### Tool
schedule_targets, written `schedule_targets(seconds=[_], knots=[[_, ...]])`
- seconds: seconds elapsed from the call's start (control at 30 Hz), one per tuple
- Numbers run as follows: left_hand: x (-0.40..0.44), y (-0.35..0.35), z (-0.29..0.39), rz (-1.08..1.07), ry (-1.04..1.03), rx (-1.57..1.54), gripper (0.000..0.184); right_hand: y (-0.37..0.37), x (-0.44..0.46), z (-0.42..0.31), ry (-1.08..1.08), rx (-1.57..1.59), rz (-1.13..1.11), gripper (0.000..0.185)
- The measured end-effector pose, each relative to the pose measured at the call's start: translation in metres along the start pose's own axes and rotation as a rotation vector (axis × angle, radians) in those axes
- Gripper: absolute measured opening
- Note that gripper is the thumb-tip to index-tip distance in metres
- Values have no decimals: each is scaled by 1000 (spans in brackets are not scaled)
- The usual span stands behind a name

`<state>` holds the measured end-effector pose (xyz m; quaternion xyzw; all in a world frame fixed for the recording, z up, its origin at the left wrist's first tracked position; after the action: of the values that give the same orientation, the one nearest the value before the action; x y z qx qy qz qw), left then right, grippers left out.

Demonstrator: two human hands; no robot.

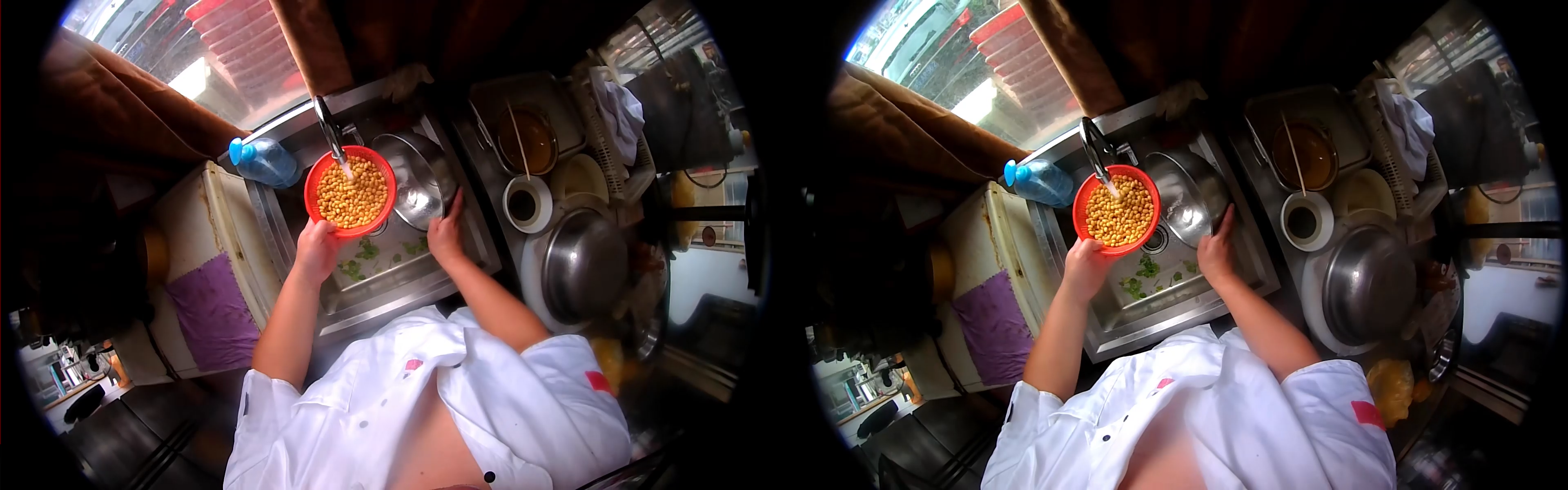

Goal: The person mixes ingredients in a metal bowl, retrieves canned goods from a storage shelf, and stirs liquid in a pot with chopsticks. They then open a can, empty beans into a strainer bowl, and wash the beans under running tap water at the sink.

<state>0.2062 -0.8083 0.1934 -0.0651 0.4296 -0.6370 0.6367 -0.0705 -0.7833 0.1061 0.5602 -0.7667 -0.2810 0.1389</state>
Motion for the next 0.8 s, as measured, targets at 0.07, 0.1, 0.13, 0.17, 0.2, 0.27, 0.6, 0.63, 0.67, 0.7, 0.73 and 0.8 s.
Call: schedule_targets(seconds=[0.07, 0.1, 0.13, 0.17, 0.2, 0.27, 0.6, 0.63, 0.67, 0.7, 0.73, 0.8], knots=[[4, -9, -2, -19, -9, -52, 61, 4, 0, -5, -16, -23, -28, 86], [8, -9, -3, -8, -29, -68, 61, 4, 0, -6, -24, -35, -43, 86], [10, -5, -6, -5, -43, -78, 62, 2, 1, -2, 24, -65, -5, 87], [13, -1, -7, -3, -57, -89, 63, -2, 2, 3, 71, -94, 34, 88], [15, 3, -9, -1, -70, -99, 63, -5, 4, 8, 118, -124, 73, 89], [8, 1, -9, -1, -42, -49, 61, -5, 7, 5, 114, -107, 76, 89], [32, 9, -11, 21, -116, -102, 51, -3, 9, -1, -1, -81, 13, 89], [32, 17, -10, 33, -121, -109, 51, -7, 11, 9, -94, -14, -20, 86], [31, 21, -7, 45, -125, -115, 51, -13, 15, 19, -190, 56, -54, 82], [25, 23, -7, 54, -129, -101, 53, -17, 17, 30, -267, 138, -84, 77], [19, 22, -4, 52, -135, -103, 54, -16, 18, 26, -348, 218, -108, 73], [7, 24, 1, 50, -144, -107, 55, -17, 17, 17, -474, 399, -153, 60]])
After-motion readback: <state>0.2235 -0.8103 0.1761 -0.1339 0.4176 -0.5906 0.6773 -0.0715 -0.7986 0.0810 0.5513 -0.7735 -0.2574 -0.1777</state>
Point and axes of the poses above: each hand's wrist, its own x-axis towards the middle knuckle, its own y-axis out of the back of the hand, z = x × y, the point moved 1 cm from there along x, towards the middle knuckle
